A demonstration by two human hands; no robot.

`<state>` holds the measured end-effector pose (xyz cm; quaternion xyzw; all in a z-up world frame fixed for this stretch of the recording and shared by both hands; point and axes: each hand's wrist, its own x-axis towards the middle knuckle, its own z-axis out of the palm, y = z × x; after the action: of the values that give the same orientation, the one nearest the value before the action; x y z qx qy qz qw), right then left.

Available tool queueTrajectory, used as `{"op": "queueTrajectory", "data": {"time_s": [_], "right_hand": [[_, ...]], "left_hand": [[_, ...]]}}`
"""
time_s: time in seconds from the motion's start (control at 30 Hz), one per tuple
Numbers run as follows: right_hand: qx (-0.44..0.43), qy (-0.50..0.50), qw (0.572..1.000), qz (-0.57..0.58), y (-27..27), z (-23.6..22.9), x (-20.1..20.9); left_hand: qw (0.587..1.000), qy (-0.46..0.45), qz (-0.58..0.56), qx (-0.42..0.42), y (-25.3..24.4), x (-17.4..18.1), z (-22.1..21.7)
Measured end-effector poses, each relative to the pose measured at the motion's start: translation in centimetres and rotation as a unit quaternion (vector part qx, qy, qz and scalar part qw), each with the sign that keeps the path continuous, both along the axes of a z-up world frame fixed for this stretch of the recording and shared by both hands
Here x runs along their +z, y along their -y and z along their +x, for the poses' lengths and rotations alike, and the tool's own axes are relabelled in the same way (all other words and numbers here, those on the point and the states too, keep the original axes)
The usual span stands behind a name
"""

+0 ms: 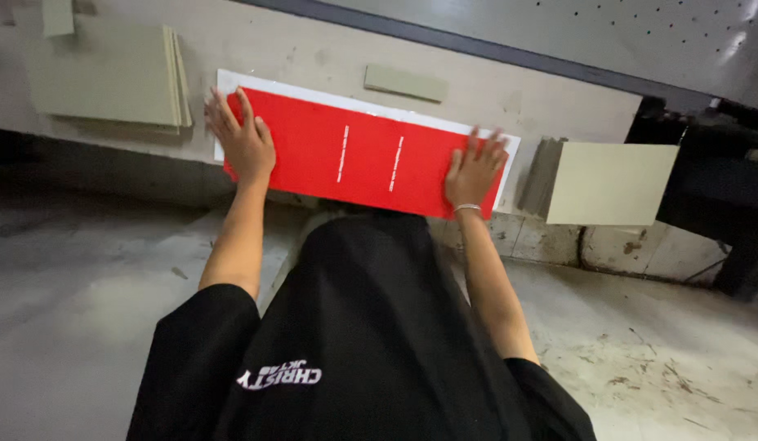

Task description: The person assembles a paper craft by placing beige rectangular pieces into a white frame on a workbench. They repeatedly pick up a red sheet, place it over the frame, smooth it down, and then remove it to continue arranging the beige pieces.

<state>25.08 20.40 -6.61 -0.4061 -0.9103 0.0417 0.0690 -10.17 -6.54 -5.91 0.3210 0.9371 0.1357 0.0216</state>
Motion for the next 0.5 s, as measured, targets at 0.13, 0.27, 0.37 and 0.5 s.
{"op": "queueTrajectory", "data": {"time_s": [0.13,0.27,0.37,0.5], "right_hand": [[-0.168,0.041,0.984,-0.048,-0.4,0.2,0.5],[-0.184,0.049,0.980,-0.065,-0.3,-0.1,0.8],[-0.187,0.050,0.978,-0.075,-0.3,0.1,0.2],[-0.183,0.053,0.978,-0.083,0.3,-0.3,1.4]], "left_hand": [[0.992,0.073,0.087,0.052,-5.7,1.7,7.0],[0.943,-0.007,0.129,-0.308,-11.3,-2.5,18.2],[0.963,-0.044,0.102,-0.246,-9.3,-2.5,13.4],[0.980,-0.093,0.055,-0.165,-3.7,-0.6,4.3]]}}
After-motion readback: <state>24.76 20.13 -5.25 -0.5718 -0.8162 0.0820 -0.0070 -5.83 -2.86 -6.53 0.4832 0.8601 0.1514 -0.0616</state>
